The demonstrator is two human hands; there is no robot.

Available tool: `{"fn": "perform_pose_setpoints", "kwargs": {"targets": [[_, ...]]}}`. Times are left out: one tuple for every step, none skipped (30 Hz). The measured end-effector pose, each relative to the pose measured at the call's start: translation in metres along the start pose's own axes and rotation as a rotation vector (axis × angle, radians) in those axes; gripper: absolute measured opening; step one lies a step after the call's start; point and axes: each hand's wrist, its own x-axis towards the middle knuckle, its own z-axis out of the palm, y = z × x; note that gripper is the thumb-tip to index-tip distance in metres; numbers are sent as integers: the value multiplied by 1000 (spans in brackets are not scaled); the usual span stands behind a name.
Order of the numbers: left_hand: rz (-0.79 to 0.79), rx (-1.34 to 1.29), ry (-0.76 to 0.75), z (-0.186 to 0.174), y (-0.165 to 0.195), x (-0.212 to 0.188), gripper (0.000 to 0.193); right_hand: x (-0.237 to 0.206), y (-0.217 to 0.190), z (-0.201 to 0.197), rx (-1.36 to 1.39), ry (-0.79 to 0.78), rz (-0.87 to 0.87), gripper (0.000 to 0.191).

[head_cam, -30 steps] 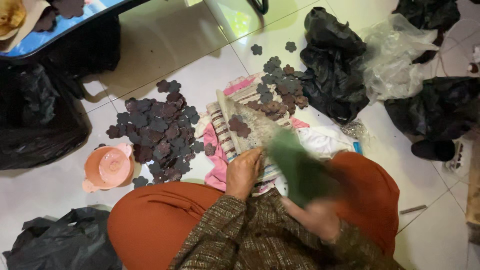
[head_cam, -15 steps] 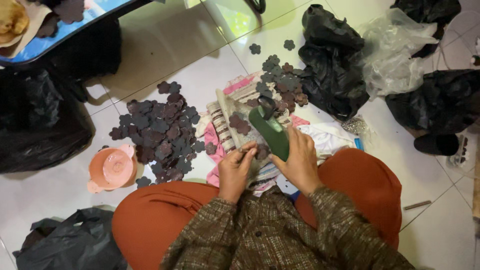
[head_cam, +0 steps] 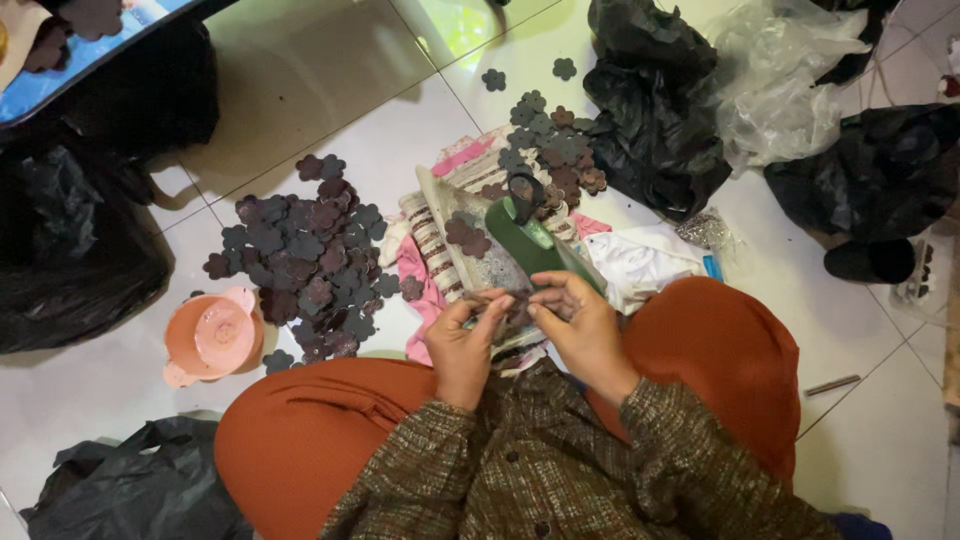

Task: The person sits on the floor and repeatedly irons small dark flower-shaped fabric pieces using a green iron. They pick up each piece, place it on a cloth, press it with the iron, and set it aside. The process is repeated for multiple pieces.

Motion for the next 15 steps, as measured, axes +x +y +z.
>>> {"fn": "perform_pose_setpoints", "kwargs": {"targets": [[37,-29,23,-1,-1,0,12,0,1,0,-10,3,-16,37],[-47,-41,81,-4,-1,1,13,0,2,-1,-20,8,-30,37],[-130,-53,138,-8,1,4,17,0,2,-2,-31,14,-45,37],[-212,-65,194,-13,4,7,21,0,1,-3,-1,7,-31,38],[-206,-72,212,-21,9,11,24,1,0,-5,28,1,-19,39],[-199,-80,227,-30,14,15,27,3,-2,-7,55,-3,-8,40],[-194,-89,242,-40,20,18,30,3,-3,-9,62,-1,-4,41],[-215,-70,264,-51,26,21,32,4,-5,-11,70,-2,2,42],[-235,-50,290,-63,31,23,34,5,-7,-13,78,-7,6,42],[-253,-30,317,-74,34,27,36,7,-10,-15,91,-17,11,43],[-212,-76,337,-83,34,29,36,9,-14,-17,104,-27,16,44],[-169,-122,357,-92,33,32,36,12,-18,-18,117,-37,19,45],[-123,-168,379,-99,30,35,37,17,-24,-20,132,-12,21,45],[-141,-196,395,-105,25,38,38,23,-30,-23,148,14,21,44],[-159,-225,408,-110,20,41,39,30,-37,-23,165,42,22,44]]}}
